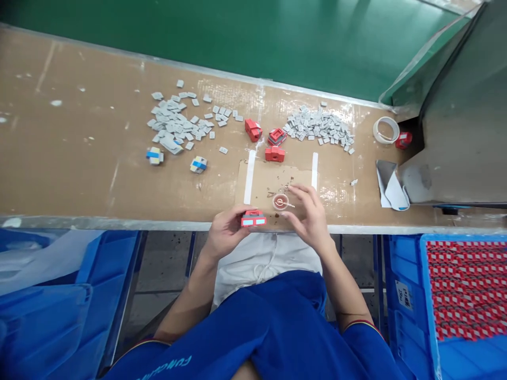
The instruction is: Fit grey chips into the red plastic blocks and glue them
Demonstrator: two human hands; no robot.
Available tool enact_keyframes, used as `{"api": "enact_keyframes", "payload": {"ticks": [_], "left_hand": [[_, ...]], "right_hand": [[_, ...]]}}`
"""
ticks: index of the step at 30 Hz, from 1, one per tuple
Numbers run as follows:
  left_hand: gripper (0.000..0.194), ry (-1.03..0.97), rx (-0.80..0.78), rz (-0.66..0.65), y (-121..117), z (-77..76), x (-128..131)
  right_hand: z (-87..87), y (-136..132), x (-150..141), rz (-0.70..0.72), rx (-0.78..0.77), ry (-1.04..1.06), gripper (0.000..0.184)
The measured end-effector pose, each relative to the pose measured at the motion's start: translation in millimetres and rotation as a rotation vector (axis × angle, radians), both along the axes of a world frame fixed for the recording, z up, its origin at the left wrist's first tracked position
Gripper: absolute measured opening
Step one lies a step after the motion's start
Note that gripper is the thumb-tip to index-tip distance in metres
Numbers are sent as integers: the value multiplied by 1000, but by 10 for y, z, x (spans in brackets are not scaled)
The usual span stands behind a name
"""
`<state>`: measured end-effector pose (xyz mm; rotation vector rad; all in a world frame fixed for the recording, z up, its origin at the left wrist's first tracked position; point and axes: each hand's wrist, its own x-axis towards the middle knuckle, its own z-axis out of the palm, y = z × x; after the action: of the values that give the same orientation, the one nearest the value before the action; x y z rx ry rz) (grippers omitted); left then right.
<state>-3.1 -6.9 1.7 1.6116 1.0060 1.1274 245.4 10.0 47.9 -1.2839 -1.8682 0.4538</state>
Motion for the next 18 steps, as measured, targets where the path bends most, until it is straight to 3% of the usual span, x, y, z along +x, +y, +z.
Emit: {"api": "enact_keyframes", "payload": {"ticks": [4, 6, 9, 12, 18], "left_hand": [[25, -104, 35, -6, 25, -20, 3], [25, -129, 30, -5, 27, -26, 11], [27, -144, -13, -2, 17, -20, 13], [26, -147, -56, -20, -2, 3, 3], [20, -126, -62, -34, -30, -10, -3]], "right_hand": [[53, 635, 363, -137, 14, -52, 20], [27, 1044, 517, -258, -71, -196, 16], [-16, 1493, 587, -290, -219, -458, 15], [1, 1649, 534, -322, -303, -660, 18], [104, 1680, 480, -366, -371, -814, 24]]}}
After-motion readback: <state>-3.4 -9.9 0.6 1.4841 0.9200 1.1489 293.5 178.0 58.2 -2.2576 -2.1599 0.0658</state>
